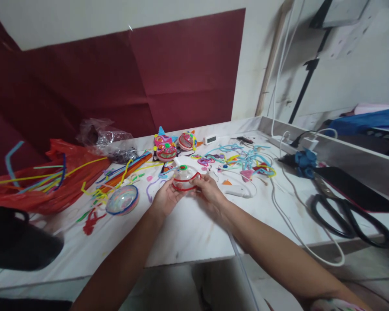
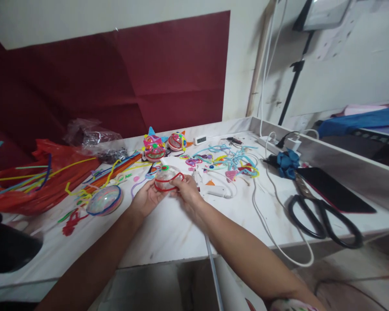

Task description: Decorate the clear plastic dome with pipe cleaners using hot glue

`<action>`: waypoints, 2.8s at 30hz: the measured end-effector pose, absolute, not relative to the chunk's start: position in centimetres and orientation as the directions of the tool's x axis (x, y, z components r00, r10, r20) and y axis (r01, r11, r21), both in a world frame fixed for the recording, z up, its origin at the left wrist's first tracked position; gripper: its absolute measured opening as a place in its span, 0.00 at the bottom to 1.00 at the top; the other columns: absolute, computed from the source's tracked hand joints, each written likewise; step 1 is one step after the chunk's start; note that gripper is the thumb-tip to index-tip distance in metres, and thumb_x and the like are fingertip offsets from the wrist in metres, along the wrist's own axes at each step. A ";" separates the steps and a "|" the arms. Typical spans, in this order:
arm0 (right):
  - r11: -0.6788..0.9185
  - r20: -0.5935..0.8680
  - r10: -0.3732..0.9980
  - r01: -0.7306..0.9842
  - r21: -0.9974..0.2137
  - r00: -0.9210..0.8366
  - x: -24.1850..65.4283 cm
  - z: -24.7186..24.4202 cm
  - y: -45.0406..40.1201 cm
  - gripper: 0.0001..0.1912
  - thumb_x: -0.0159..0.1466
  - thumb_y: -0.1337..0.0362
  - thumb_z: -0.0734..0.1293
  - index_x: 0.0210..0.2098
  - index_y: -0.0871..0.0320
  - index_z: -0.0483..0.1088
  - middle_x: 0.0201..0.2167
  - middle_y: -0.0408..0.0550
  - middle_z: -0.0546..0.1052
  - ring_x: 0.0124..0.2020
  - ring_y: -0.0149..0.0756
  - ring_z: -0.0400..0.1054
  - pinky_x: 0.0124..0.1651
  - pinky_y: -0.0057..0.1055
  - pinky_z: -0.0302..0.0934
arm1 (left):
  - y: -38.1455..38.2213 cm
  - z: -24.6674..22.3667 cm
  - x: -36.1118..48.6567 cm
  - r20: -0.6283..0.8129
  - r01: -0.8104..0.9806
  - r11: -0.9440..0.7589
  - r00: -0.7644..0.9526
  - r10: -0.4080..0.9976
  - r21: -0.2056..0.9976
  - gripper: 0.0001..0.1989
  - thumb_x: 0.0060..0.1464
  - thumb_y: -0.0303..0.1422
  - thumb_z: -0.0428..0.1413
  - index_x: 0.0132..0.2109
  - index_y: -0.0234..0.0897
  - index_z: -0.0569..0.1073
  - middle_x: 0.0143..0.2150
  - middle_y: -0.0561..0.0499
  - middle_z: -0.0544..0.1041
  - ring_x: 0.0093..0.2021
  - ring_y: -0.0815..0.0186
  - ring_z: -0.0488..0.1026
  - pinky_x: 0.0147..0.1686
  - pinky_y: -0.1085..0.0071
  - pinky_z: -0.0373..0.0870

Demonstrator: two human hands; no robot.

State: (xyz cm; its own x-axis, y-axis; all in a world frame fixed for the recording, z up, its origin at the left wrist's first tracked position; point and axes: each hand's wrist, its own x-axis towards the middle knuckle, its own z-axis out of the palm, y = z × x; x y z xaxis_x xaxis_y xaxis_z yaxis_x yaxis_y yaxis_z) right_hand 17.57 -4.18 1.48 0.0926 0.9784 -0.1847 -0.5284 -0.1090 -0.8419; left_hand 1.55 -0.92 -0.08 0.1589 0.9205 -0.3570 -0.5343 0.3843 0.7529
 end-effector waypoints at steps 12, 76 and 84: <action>-0.117 -0.201 0.975 -0.551 -0.826 0.094 17.8 1.1 -4.2 0.14 0.45 0.71 0.80 0.26 0.56 0.73 0.19 0.38 0.73 0.20 0.27 0.63 0.22 0.21 0.70 | -1.4 0.6 2.4 -0.381 -0.587 0.369 0.109 0.918 0.721 0.11 0.75 0.29 0.55 0.51 0.33 0.82 0.36 0.46 0.87 0.33 0.62 0.85 0.34 0.68 0.84; -0.066 -0.098 0.993 -0.393 -0.917 0.061 18.1 0.0 -4.7 0.28 0.47 0.64 0.83 0.44 0.53 0.70 0.34 0.46 0.83 0.33 0.42 0.80 0.26 0.30 0.74 | -1.2 -1.3 2.8 -0.096 -0.618 0.121 0.074 0.993 0.777 0.20 0.45 0.18 0.72 0.43 0.40 0.78 0.38 0.55 0.85 0.36 0.69 0.82 0.38 0.75 0.81; 0.136 0.243 0.959 0.522 -0.842 0.143 27.2 1.6 -5.9 0.16 0.61 0.75 0.70 0.47 0.54 0.78 0.46 0.51 0.85 0.50 0.45 0.81 0.51 0.40 0.77 | -0.6 -0.7 2.7 -0.107 -0.638 0.088 0.009 0.994 0.765 0.19 0.47 0.15 0.69 0.42 0.39 0.77 0.37 0.56 0.84 0.35 0.71 0.81 0.37 0.77 0.81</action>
